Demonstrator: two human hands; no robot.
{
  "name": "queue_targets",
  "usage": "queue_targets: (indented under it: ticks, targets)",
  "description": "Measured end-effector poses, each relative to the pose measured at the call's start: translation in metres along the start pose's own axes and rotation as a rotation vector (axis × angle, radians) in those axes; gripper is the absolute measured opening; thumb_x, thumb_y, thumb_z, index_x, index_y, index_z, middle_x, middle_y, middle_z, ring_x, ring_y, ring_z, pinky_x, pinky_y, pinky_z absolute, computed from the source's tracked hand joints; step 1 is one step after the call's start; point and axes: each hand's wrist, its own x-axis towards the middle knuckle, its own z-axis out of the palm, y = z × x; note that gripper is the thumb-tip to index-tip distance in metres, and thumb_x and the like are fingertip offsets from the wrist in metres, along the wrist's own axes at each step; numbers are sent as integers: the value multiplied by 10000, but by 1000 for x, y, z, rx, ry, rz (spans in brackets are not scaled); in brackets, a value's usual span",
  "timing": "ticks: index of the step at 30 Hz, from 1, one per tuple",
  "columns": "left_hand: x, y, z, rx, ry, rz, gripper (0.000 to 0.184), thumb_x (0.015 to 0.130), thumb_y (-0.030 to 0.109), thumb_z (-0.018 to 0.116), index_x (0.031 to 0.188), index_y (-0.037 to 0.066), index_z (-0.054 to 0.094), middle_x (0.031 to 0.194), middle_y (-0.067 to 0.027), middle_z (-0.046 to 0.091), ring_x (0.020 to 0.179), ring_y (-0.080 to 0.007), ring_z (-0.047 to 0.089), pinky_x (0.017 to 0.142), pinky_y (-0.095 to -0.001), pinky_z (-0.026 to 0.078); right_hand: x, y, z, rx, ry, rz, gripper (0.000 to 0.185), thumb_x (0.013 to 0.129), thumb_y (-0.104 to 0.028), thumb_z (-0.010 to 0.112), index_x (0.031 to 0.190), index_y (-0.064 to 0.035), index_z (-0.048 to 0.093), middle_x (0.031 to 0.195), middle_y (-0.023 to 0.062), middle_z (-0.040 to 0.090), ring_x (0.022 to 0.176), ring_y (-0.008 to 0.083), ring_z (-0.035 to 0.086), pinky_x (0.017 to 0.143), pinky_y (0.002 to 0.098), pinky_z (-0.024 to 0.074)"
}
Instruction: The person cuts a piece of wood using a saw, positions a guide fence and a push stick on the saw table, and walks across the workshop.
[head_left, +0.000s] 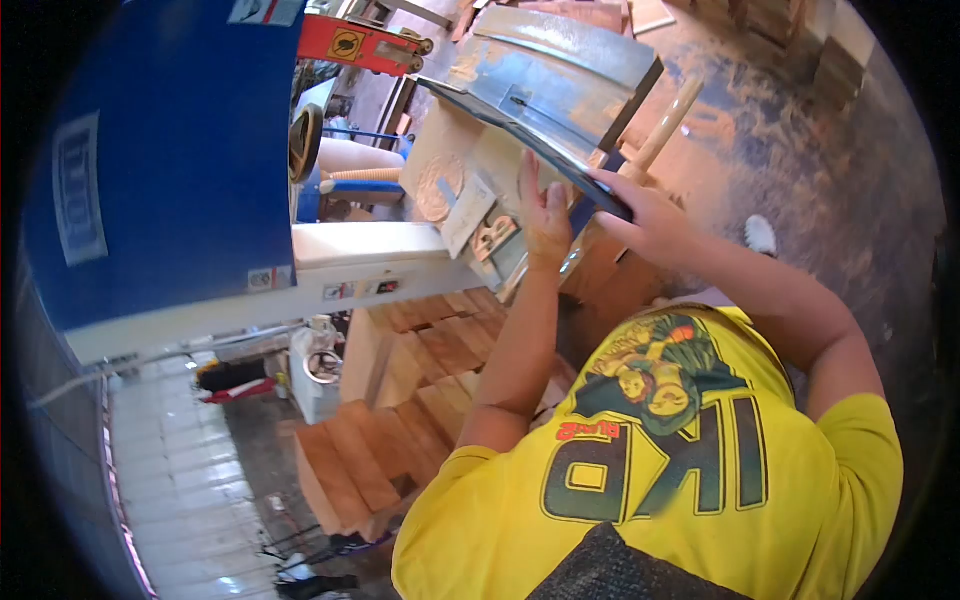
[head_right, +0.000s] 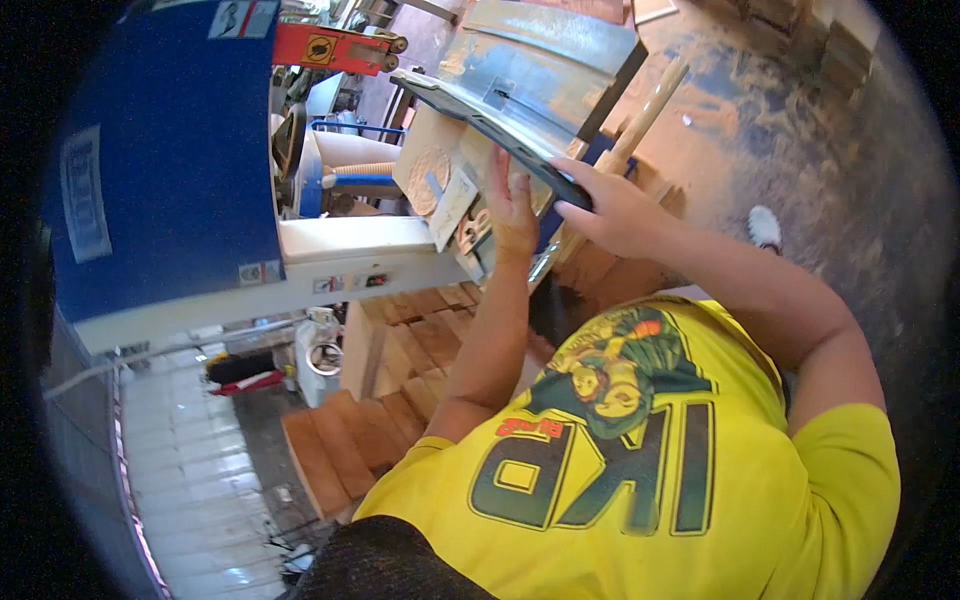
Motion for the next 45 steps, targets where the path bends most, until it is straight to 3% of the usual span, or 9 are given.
queue_targets:
  ticks: [3,9,13,20,27,30,36,40,45]
  targets:
    - [-25,-27,-21,477,-113,169,610,892,207,600,1398,-34,361,1437,-259,357,1332,-404,360,1064,-452,346,-44,17,12,7,114,43,609,851,-183,587,1405,-51,370,1019,254,626,908,399,629,795,415,485]
    - [-81,-57,-34,541,-434,463,567,773,112,711,1282,10,485,1341,-231,468,1233,-418,463,1017,-469,396,-74,77,29,-158,547,72,655,828,-149,591,1431,-56,353,1149,268,596,989,399,626,864,405,480]
    - [-103,-74,-20,623,-599,297,539,775,116,703,1266,16,506,1331,-208,495,1219,-406,484,1042,-477,358,-16,104,-13,-232,601,107,556,883,-166,546,1404,-40,401,1198,264,578,1046,376,616,881,395,476]
    - [-101,-85,-8,779,-607,442,562,763,111,703,1286,51,509,1348,-191,496,1241,-348,486,1051,-482,341,84,141,-59,-372,690,-150,487,936,-230,527,1395,-101,433,1296,226,538,1148,352,561,951,389,447]
    - [-65,-83,-6,753,-409,109,608,745,110,715,1287,-5,464,1216,-237,547,1080,-412,552,884,-456,490,108,168,-61,-525,573,-96,495,924,-217,530,1402,-127,432,1234,179,573,1145,348,531,978,417,414]
    - [-60,-89,0,872,-408,8,618,795,248,691,1293,-13,436,1112,-252,598,984,-422,609,770,-476,541,112,171,-60,-548,593,-166,518,921,-190,522,1415,-87,404,1214,199,575,1127,346,547,973,427,419]
    - [-59,-94,6,997,-347,-158,507,791,347,684,1171,47,533,1123,-192,615,978,-387,620,768,-480,533,118,170,-52,-561,658,-382,610,867,-18,552,1434,-1,327,1245,274,548,1097,386,581,936,422,474]
    - [-56,-83,11,948,-337,-378,491,771,390,706,1134,85,576,1111,-172,628,969,-372,630,776,-473,532,114,166,-51,-691,676,-326,655,850,-39,550,1451,-2,291,1184,273,578,1020,362,607,863,412,491]
    - [-58,-79,12,926,-249,-231,516,744,411,721,1127,92,588,1079,-157,640,977,-359,633,780,-464,534,111,169,-53,-719,611,-376,674,836,-59,555,1458,-27,295,1069,210,615,875,322,602,850,429,456]
